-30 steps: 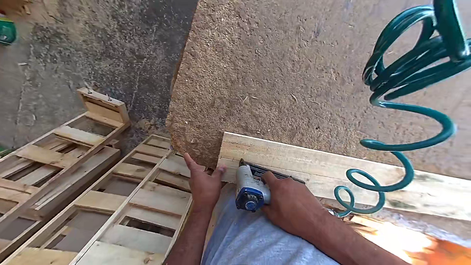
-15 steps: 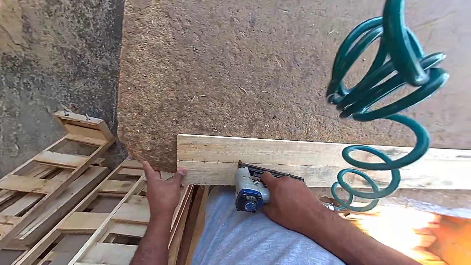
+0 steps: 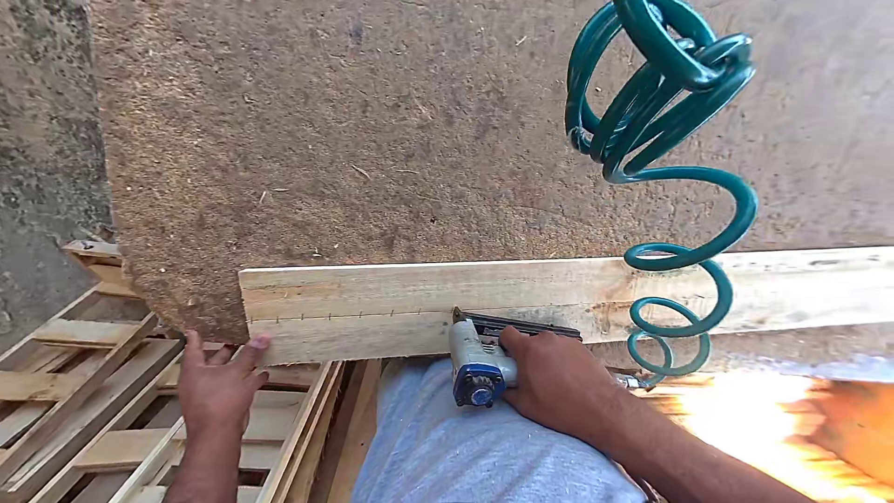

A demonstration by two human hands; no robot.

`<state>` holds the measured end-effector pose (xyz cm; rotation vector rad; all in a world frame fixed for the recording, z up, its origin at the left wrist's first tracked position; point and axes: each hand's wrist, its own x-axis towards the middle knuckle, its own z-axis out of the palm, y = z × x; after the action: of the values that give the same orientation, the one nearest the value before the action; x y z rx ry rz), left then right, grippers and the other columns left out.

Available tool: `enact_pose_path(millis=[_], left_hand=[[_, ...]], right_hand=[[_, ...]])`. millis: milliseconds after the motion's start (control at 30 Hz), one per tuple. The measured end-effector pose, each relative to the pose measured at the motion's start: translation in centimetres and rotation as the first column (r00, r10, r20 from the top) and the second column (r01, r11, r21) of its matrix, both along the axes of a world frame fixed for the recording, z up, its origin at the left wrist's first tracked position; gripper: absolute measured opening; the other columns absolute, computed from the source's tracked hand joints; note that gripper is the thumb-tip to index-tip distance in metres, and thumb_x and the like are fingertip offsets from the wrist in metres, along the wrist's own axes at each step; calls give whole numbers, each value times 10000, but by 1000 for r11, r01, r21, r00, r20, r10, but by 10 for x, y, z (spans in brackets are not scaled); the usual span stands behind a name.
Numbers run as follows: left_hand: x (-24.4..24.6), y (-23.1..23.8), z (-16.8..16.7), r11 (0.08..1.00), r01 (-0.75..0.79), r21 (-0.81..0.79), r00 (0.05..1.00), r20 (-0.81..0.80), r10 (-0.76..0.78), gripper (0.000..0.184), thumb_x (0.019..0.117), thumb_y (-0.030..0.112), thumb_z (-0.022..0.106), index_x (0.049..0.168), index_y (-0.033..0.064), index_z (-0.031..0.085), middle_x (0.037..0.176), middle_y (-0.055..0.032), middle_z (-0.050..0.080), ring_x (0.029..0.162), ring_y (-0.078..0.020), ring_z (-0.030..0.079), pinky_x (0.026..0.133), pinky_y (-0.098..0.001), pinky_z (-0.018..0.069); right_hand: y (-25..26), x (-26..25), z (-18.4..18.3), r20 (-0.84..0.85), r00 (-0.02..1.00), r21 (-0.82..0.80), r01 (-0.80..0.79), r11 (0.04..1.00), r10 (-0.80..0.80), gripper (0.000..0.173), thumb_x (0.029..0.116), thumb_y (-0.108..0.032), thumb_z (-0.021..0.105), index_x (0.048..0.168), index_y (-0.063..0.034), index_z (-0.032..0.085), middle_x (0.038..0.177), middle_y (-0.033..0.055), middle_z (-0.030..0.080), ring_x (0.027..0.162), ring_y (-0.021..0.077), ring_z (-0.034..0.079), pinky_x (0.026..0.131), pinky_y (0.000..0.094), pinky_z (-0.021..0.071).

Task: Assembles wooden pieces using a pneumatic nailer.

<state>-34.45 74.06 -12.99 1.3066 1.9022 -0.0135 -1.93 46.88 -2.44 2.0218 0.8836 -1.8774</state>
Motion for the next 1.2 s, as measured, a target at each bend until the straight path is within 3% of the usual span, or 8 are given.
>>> enact_pose_path(millis=[300, 433, 667, 867, 967, 1033, 1100, 1200], left_hand=[[8, -14, 0, 999, -44, 28, 995, -93, 46, 833, 936, 337, 759, 1612, 212, 288, 1446, -204, 553, 1186, -420, 621, 846, -676, 528], [5, -16, -3, 999, -33, 15, 991, -128, 35, 813, 956, 408, 723, 1609, 202, 284, 1504, -204, 496, 1228, -430, 598, 881, -679, 522], [32, -30, 14, 999, -49, -7, 983, -180, 47, 698, 991, 426, 667, 1553, 141, 365, 1464, -200, 532, 1174, -399, 632, 852, -609, 554], [67, -48, 36, 998, -31, -47, 966, -257, 18, 644, 1038, 400, 598, 1542, 93, 339, 1417, -205, 536, 1091, -315, 639, 837, -522, 547], [61, -44, 30, 997, -70, -42, 964, -260, 57, 645, 1050, 403, 573, 1551, 92, 309, 1453, -214, 490, 1105, -315, 628, 854, -510, 539], [57, -40, 27, 995, -66, -73, 964, -261, 45, 646, 1061, 417, 546, 1564, 99, 293, 1499, -209, 455, 1186, -330, 601, 895, -527, 529], [56, -37, 23, 995, -59, -81, 965, -259, 37, 608, 1057, 413, 553, 1542, 106, 355, 1508, -195, 463, 1239, -344, 577, 907, -545, 531], [66, -44, 26, 996, -43, -80, 963, -269, 20, 522, 1071, 398, 517, 1496, 107, 436, 1499, -174, 489, 1255, -328, 579, 932, -534, 526]], right_hand=[[-62, 40, -3, -15, 1000, -29, 14, 999, -14, 483, 904, -482, 650, 1271, -178, 573, 992, 124, 702, 962, 356, 699, 762, 583, 546], [-92, 58, -3, -7, 999, -28, 36, 999, -36, 476, 908, -482, 646, 1272, -184, 571, 989, 117, 700, 957, 349, 699, 758, 579, 545], [-141, 85, -4, 19, 998, -12, 60, 998, -59, 456, 907, -502, 645, 1226, -183, 575, 935, 94, 694, 917, 323, 700, 741, 555, 547], [-176, 108, -5, 56, 995, -24, 85, 996, -84, 459, 909, -534, 649, 1219, -201, 586, 895, 65, 689, 878, 288, 700, 725, 527, 552], [-193, 119, -4, 71, 994, -10, 89, 996, -88, 411, 902, -505, 662, 1169, -197, 608, 877, 55, 684, 859, 276, 696, 707, 518, 550], [-206, 126, -5, 85, 993, 0, 82, 997, -82, 414, 903, -528, 666, 1159, -207, 609, 862, 43, 681, 844, 264, 696, 697, 510, 552], [-220, 132, -7, 103, 992, 17, 75, 997, -76, 428, 899, -540, 668, 1189, -229, 614, 851, 32, 683, 828, 251, 695, 691, 504, 554], [-241, 142, -7, 132, 988, 20, 84, 996, -85, 378, 900, -529, 670, 1129, -231, 626, 833, 18, 674, 813, 237, 688, 680, 493, 546]])
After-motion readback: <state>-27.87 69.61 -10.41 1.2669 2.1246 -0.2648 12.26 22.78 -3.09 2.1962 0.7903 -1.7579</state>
